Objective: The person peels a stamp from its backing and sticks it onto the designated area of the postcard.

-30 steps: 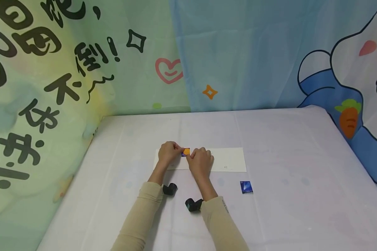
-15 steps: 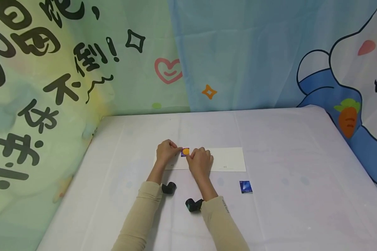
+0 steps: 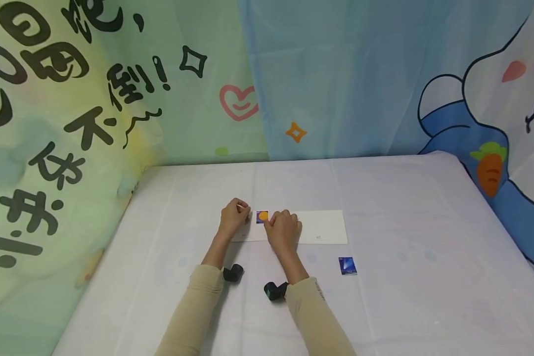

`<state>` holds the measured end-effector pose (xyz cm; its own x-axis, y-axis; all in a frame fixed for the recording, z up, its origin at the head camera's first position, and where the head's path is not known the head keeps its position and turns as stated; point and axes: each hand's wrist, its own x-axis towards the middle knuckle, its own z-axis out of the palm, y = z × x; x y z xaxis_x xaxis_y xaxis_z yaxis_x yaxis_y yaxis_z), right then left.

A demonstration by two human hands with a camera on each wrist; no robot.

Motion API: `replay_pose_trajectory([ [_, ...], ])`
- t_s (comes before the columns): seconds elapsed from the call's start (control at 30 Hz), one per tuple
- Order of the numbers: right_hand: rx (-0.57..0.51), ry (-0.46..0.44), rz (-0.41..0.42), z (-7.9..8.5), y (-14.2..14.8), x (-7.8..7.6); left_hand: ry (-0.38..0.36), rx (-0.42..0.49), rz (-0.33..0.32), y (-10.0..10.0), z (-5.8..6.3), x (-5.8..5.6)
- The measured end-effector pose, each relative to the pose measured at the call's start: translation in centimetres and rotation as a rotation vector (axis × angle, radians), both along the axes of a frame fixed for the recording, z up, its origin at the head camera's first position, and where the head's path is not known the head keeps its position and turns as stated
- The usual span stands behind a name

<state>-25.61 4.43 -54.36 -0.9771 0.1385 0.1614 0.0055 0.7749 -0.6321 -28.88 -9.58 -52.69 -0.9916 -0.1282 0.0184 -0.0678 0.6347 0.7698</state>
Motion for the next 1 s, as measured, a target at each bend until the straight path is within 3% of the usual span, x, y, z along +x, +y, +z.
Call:
replay_pose_trajectory([
  [0.2,-0.081,-0.036,0.042,0.5,0.3,0.2,0.122,-0.047,-0.021,-2.0,0.2,2.9],
  [0.3,-0.136,0.03,0.031,1.0,0.5,0.4,0.159,-0.092,-0.031,-3.0,0.7,4.4],
  [0.4,-0.141,0.134,0.048,1.6,0.4,0.6,0.149,-0.176,-0.073,-3.9,0.8,5.6],
  [0.53,-0.007,0.157,0.202,2.0,-0.1,1.1,0.08,-0.292,-0.159,-4.8,0.3,6.5],
  [0.67,0.176,0.044,0.403,1.7,-0.7,1.6,0.017,-0.339,-0.228,-5.2,-0.4,6.8],
  [0.73,0.237,-0.028,0.466,1.5,-0.9,1.8,0.001,-0.365,-0.248,-5.2,-0.7,6.8],
  [0.87,0.354,-0.14,0.5,1.0,-1.2,2.0,0.003,-0.415,-0.268,-5.3,-0.8,6.8],
  [1.0,0.435,-0.17,0.492,0.8,-1.5,2.0,0.02,-0.452,-0.282,-5.4,-0.6,6.9],
])
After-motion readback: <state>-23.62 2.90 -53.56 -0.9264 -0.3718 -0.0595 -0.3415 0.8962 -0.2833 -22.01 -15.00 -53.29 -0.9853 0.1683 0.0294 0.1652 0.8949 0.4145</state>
